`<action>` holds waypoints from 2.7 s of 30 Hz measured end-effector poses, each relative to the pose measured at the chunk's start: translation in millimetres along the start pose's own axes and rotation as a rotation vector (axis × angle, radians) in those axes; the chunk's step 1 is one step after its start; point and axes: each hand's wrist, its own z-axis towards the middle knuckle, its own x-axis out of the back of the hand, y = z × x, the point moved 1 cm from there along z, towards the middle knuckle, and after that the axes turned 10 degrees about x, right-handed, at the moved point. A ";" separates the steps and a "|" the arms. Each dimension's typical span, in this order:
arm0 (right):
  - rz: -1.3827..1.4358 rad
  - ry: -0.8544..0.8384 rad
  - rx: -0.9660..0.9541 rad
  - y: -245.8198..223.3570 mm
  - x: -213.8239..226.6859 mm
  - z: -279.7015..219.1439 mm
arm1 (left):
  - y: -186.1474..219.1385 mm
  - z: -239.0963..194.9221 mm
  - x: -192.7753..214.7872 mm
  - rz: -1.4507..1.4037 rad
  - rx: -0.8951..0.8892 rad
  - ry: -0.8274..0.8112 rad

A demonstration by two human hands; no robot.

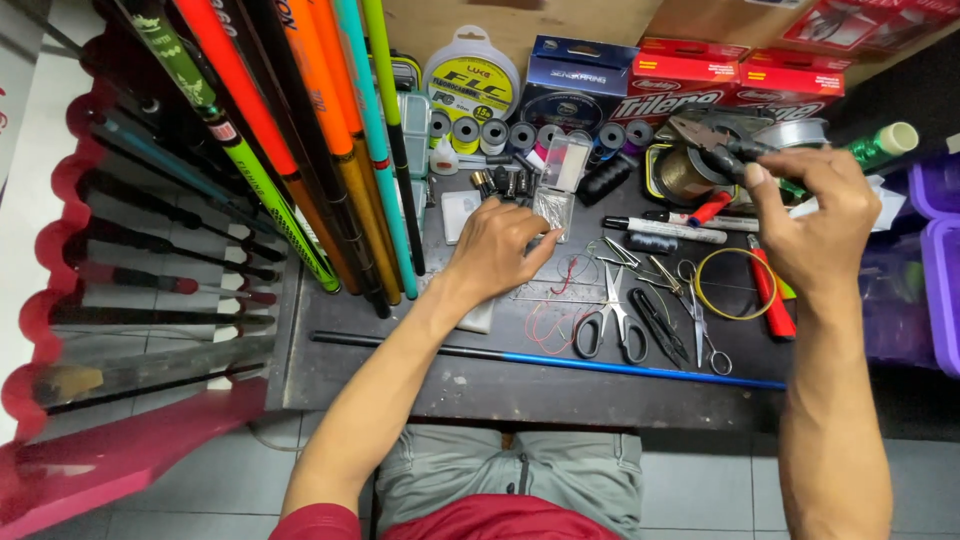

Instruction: The person uses pliers to cut and manipulate a thin wire or fishing line, attaching small components to it. They repeatedly pick up and place down tools and small parts on a cluttered workbench. Finally, they pick up a blue fishing rod and inspect it.

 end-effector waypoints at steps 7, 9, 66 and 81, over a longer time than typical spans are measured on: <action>0.164 0.058 -0.201 -57.0 15.1 -36.0 | 12.5 -2.3 -2.1 -0.016 -0.055 -0.008; 0.244 0.073 -0.339 -66.4 13.6 -52.7 | 18.0 -4.1 -4.8 -0.030 -0.107 0.005; 0.365 -0.386 -0.696 -93.3 -71.2 -17.8 | 48.4 -114.9 65.9 -0.314 0.440 0.443; 0.525 -0.168 -0.871 -61.8 -19.3 -39.7 | 62.1 -115.9 70.8 -0.319 0.486 0.361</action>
